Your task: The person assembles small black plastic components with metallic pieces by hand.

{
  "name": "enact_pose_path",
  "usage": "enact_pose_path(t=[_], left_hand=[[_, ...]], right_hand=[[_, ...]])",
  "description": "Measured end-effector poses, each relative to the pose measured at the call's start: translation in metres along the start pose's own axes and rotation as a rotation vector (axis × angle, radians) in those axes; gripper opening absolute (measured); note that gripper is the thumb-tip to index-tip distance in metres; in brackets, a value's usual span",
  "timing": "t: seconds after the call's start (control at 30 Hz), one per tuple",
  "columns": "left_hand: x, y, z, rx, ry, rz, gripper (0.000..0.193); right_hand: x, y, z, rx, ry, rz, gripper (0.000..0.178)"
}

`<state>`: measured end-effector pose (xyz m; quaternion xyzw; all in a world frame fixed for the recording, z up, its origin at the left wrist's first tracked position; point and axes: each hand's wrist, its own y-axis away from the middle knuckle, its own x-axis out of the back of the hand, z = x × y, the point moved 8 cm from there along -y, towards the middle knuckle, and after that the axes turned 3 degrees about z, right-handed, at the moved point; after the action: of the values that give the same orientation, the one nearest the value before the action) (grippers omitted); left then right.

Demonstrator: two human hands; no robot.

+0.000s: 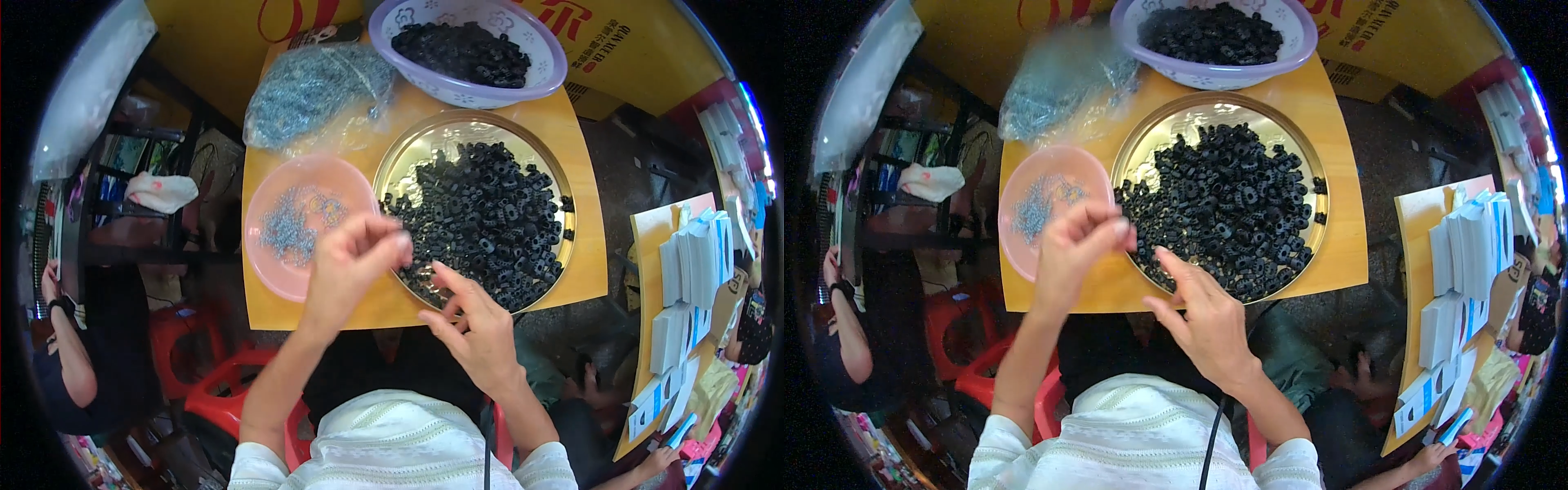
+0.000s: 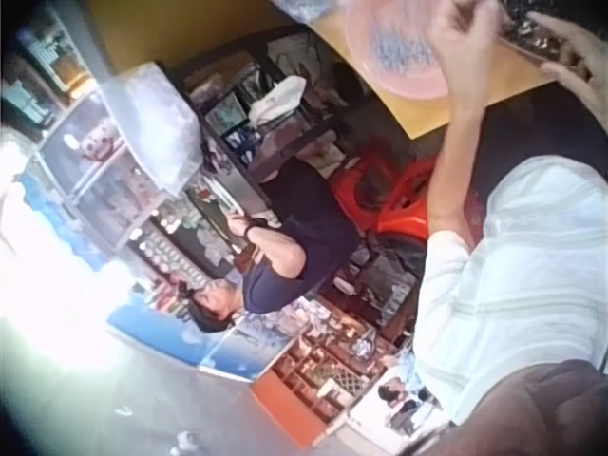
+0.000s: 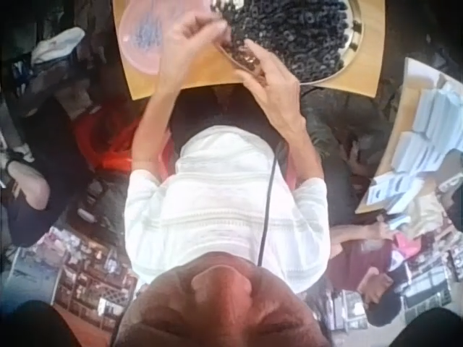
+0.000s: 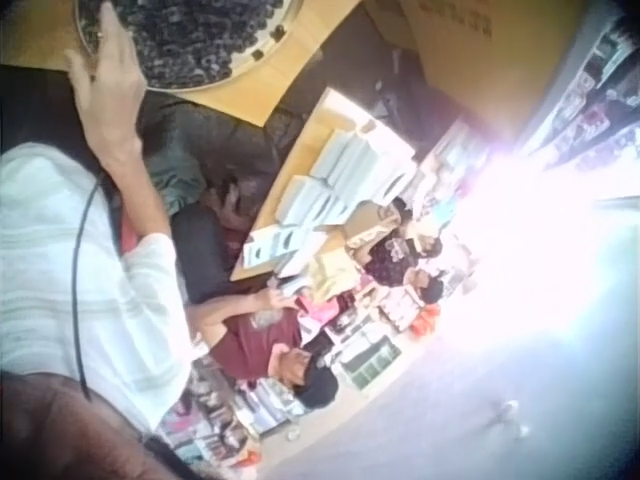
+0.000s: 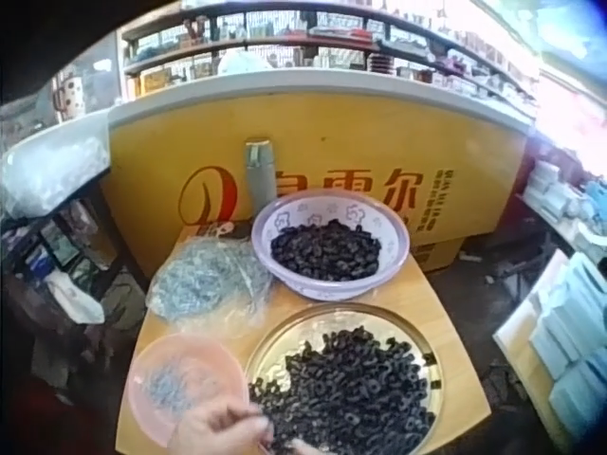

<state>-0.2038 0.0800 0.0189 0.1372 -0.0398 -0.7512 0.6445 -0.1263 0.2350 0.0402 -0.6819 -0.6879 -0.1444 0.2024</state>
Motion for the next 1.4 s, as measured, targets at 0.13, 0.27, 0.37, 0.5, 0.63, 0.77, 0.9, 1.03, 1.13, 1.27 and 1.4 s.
enact_pose_path(t=[0.13,0.27,0.37,0.5,0.63,0.77,0.9,1.03,1.13,1.27,1.4], left_hand=[[-0.019,-0.085,0.081,-0.374,-0.397,0.060,0.025],[-0.036,-0.132,0.153,-0.771,-0.764,0.187,0.033],[-0.055,-0.117,0.148,-0.836,-0.815,0.162,0.031],[-0.071,-0.065,0.066,-0.661,-0.877,-0.187,0.015],[-0.070,-0.029,0.022,-0.662,-1.012,-0.207,0.016],[-0.071,-0.022,0.015,-0.659,-1.033,-0.148,0.023],[-0.076,-0.021,0.012,-0.645,-1.037,-0.131,0.021],[-0.065,-0.020,0.007,-0.694,-1.030,-0.114,0.018],[-0.067,-0.021,0.004,-0.695,-1.096,-0.113,0.021],[-0.064,-0.011,0.005,-0.724,-1.125,-0.055,0.018],[-0.078,-0.009,-0.011,-0.820,-1.129,0.057,0.007]], right_hand=[[0.021,0.009,0.015,-0.052,0.029,0.051,0.036],[0.027,0.016,0.010,-0.045,0.009,0.083,0.028],[0.030,0.020,0.019,-0.062,-0.002,0.107,0.025],[0.032,0.023,0.030,-0.071,-0.014,0.121,0.020],[0.031,0.023,0.028,-0.060,-0.012,0.102,0.019],[0.030,0.025,0.026,-0.055,-0.012,0.090,0.019],[0.034,0.030,0.027,-0.034,0.006,0.131,0.017],[0.028,0.027,0.024,-0.023,0.014,0.134,0.016],[0.028,0.030,0.027,-0.207,-0.019,0.127,0.016],[0.024,0.030,0.029,-0.163,0.057,0.113,0.015],[0.028,0.030,0.022,-0.027,0.109,0.133,0.016]])
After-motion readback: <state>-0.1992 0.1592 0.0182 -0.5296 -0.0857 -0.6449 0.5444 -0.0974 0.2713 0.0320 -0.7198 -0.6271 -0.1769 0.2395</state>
